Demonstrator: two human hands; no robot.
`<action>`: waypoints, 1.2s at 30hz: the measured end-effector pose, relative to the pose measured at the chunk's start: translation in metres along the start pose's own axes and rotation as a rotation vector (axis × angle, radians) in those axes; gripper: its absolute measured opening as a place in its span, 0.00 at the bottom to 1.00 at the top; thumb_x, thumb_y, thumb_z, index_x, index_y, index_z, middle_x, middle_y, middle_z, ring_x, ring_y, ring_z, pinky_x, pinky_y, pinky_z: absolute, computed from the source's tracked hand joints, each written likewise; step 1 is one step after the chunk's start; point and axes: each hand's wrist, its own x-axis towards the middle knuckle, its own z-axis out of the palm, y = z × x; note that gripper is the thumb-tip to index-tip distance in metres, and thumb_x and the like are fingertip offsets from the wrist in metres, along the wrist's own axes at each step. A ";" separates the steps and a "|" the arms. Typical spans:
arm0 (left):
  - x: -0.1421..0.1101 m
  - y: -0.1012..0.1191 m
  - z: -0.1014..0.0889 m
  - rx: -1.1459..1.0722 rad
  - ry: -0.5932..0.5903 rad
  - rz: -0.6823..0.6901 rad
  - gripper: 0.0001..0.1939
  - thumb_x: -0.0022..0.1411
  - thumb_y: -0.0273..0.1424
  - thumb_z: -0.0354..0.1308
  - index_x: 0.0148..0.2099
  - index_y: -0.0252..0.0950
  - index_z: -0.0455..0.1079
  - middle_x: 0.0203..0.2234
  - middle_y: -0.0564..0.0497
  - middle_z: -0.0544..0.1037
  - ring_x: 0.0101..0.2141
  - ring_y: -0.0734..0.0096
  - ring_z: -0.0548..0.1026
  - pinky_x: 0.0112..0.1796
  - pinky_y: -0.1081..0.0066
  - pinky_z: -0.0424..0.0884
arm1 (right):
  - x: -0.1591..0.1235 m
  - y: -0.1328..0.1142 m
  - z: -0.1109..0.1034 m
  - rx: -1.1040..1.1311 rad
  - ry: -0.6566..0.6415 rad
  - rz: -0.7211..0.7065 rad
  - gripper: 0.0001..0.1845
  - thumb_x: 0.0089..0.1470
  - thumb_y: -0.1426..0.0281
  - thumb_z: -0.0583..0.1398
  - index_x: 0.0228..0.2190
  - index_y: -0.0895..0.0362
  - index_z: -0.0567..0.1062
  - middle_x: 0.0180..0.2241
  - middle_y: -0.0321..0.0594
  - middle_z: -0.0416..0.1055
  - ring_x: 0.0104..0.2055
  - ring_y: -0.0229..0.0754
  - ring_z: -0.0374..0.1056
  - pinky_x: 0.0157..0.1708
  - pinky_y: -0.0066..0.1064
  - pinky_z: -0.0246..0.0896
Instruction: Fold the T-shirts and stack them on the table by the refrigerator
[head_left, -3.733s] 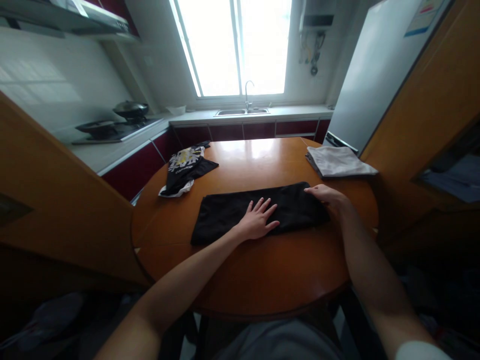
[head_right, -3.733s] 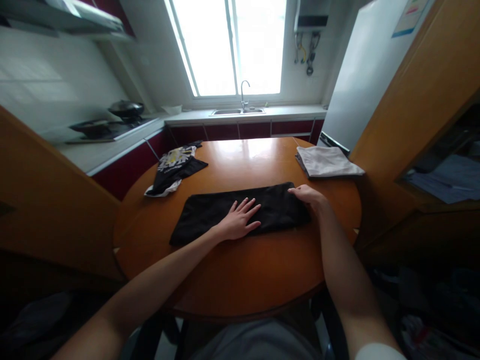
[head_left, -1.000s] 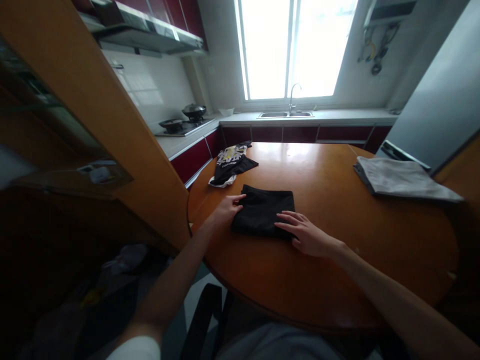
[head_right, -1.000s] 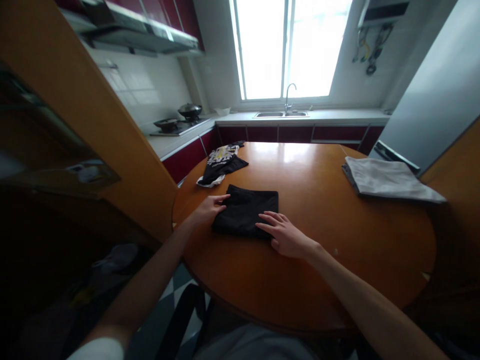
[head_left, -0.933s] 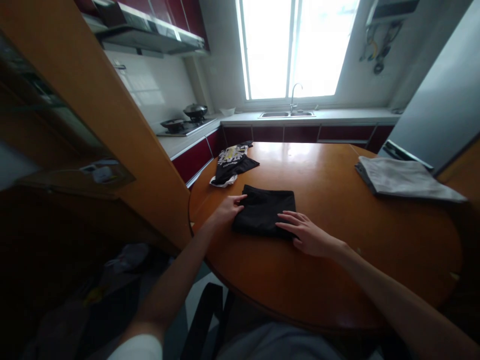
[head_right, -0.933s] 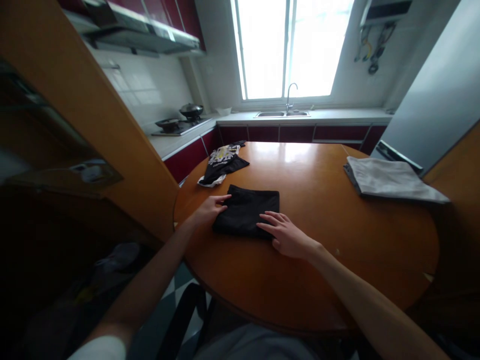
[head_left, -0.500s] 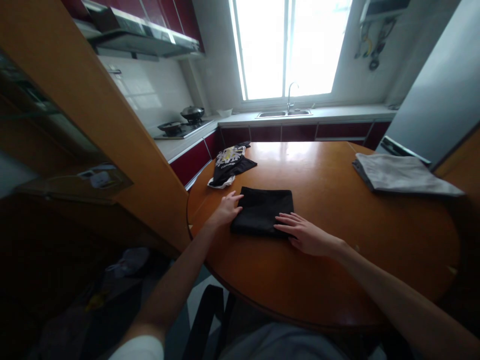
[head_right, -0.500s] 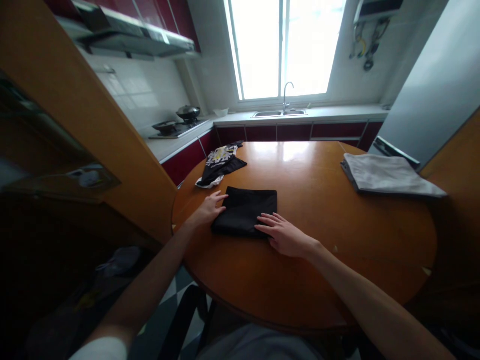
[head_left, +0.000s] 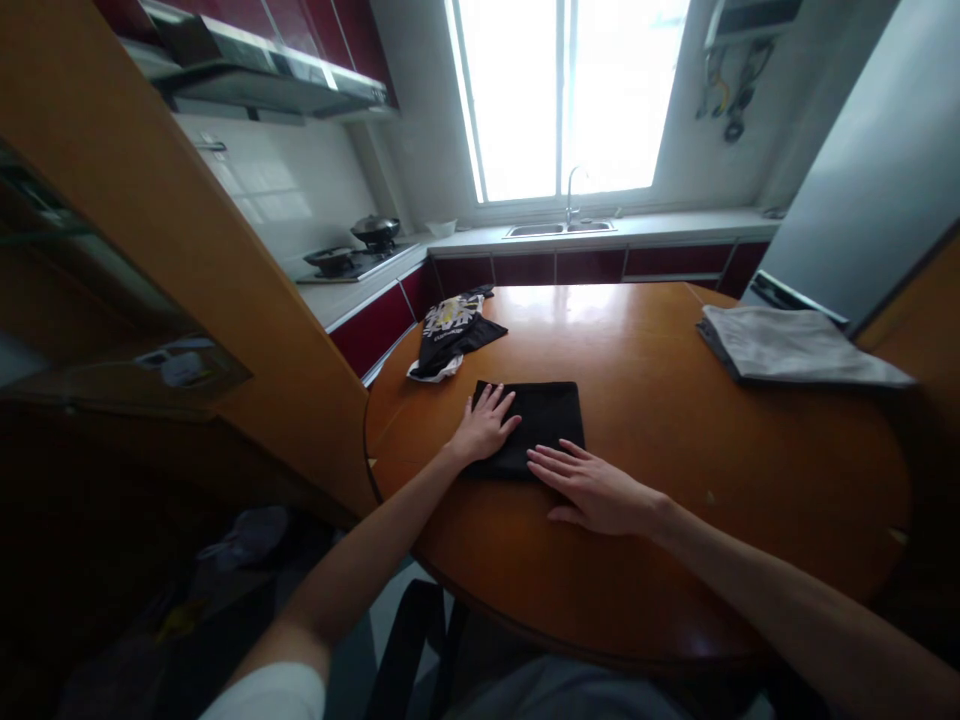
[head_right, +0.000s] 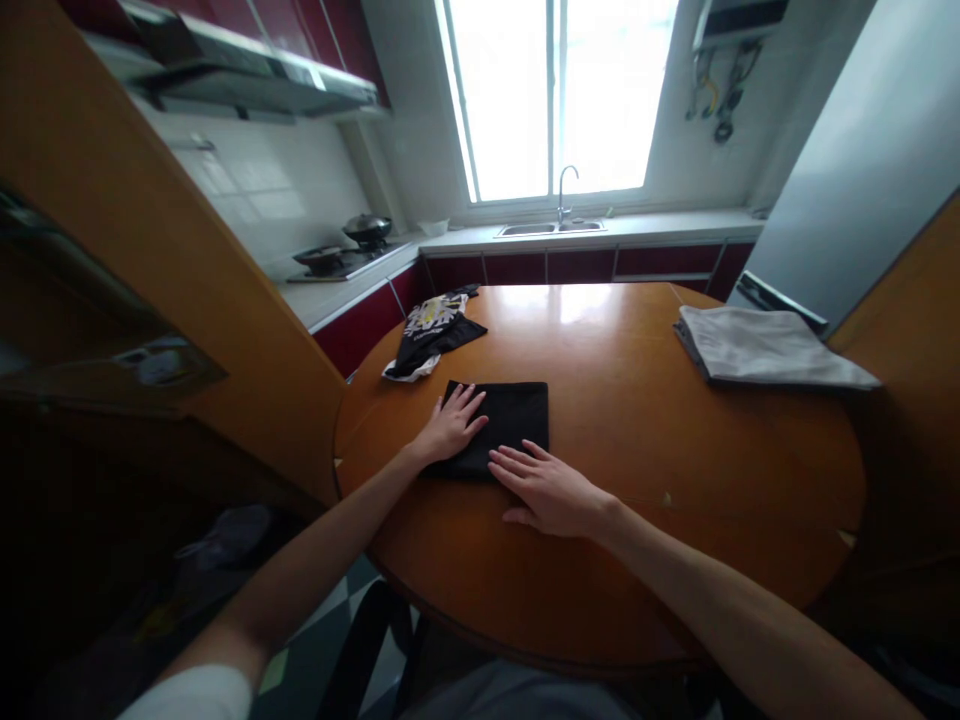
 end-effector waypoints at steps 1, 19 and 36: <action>-0.001 -0.001 0.002 0.009 0.017 0.000 0.32 0.73 0.47 0.45 0.73 0.41 0.54 0.73 0.43 0.47 0.72 0.50 0.41 0.65 0.40 0.39 | 0.000 0.000 -0.001 0.016 0.004 0.000 0.38 0.65 0.56 0.58 0.69 0.55 0.55 0.69 0.50 0.53 0.72 0.50 0.47 0.71 0.51 0.38; 0.000 -0.002 0.010 -0.009 0.081 -0.020 0.33 0.70 0.50 0.48 0.72 0.45 0.56 0.73 0.48 0.47 0.71 0.40 0.37 0.65 0.38 0.41 | 0.055 0.066 -0.003 -0.110 0.373 0.640 0.36 0.68 0.54 0.47 0.68 0.61 0.56 0.71 0.53 0.48 0.74 0.52 0.40 0.70 0.52 0.36; -0.001 -0.001 0.004 -0.035 0.045 -0.048 0.33 0.71 0.50 0.46 0.72 0.45 0.55 0.73 0.49 0.47 0.71 0.43 0.37 0.65 0.39 0.46 | 0.054 0.113 -0.006 -0.067 0.242 0.990 0.41 0.68 0.50 0.40 0.69 0.67 0.53 0.72 0.54 0.41 0.75 0.53 0.33 0.69 0.58 0.28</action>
